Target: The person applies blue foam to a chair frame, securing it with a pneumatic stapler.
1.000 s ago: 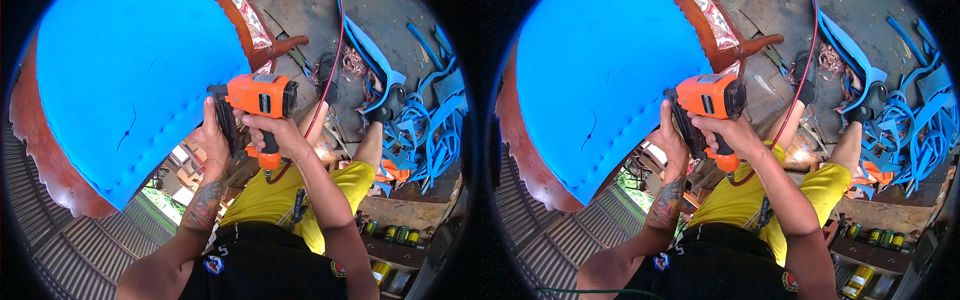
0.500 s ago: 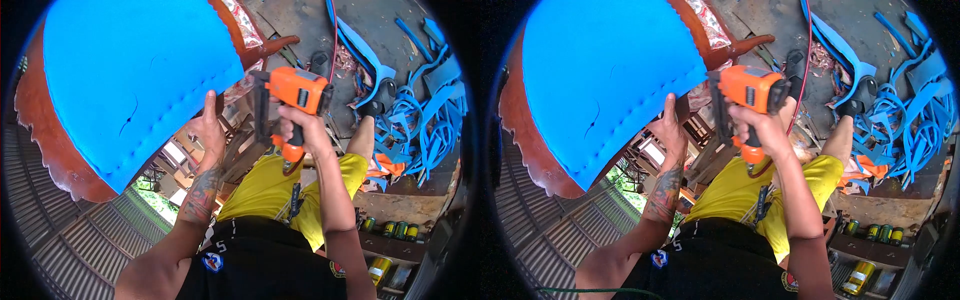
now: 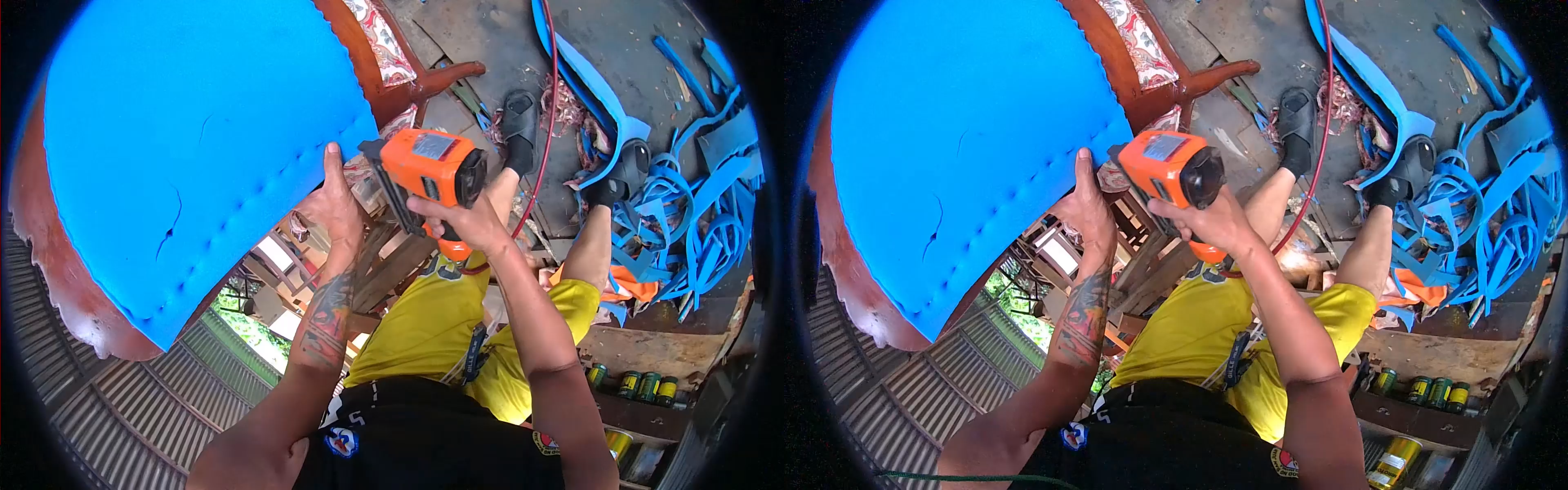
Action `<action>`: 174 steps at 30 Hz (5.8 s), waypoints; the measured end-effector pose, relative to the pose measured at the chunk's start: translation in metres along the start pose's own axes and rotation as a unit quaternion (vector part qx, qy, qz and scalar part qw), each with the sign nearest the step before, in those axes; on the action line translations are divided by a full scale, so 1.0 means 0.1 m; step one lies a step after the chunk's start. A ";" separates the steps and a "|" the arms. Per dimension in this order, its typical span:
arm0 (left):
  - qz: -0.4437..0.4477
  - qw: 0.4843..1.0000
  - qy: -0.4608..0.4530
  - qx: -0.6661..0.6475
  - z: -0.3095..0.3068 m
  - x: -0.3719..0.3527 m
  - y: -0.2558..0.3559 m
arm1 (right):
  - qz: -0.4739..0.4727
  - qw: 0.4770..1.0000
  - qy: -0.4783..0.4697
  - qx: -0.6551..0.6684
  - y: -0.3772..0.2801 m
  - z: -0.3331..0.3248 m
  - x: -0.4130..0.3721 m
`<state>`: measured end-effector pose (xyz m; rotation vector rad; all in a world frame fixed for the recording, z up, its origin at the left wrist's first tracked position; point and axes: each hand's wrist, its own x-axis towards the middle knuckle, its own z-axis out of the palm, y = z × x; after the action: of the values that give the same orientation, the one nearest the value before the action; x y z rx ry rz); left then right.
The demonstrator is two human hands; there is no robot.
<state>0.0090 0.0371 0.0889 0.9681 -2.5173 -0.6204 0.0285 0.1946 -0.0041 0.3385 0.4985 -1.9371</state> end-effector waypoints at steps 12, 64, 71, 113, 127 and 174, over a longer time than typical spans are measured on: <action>-0.067 0.985 -0.082 -0.136 -0.14 -0.02 -0.04 | -0.011 0.985 -0.058 0.162 -0.10 0.28 0.24; 0.116 0.981 0.152 0.033 0.23 -0.02 -0.15 | -0.063 0.925 0.344 0.147 0.16 -1.45 -0.45; 0.048 0.986 0.136 0.088 0.18 0.01 -0.13 | -0.107 0.903 0.395 0.131 -0.01 -1.63 -0.50; 0.062 0.987 0.146 -0.006 -0.08 0.13 -0.11 | -0.121 0.887 0.443 0.049 -0.10 -1.55 -0.46; 0.095 0.988 0.126 0.004 -0.04 0.00 -0.16 | -0.127 0.886 0.442 0.051 -0.08 -1.61 -0.49; -0.200 0.847 -0.122 -0.476 -2.54 0.74 1.16 | -0.602 0.649 0.456 -0.092 -2.63 0.99 -5.61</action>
<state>0.0191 -0.0051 0.3748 1.0092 -1.7254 -1.9674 0.0118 0.6869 0.3847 1.0630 1.9830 -2.8119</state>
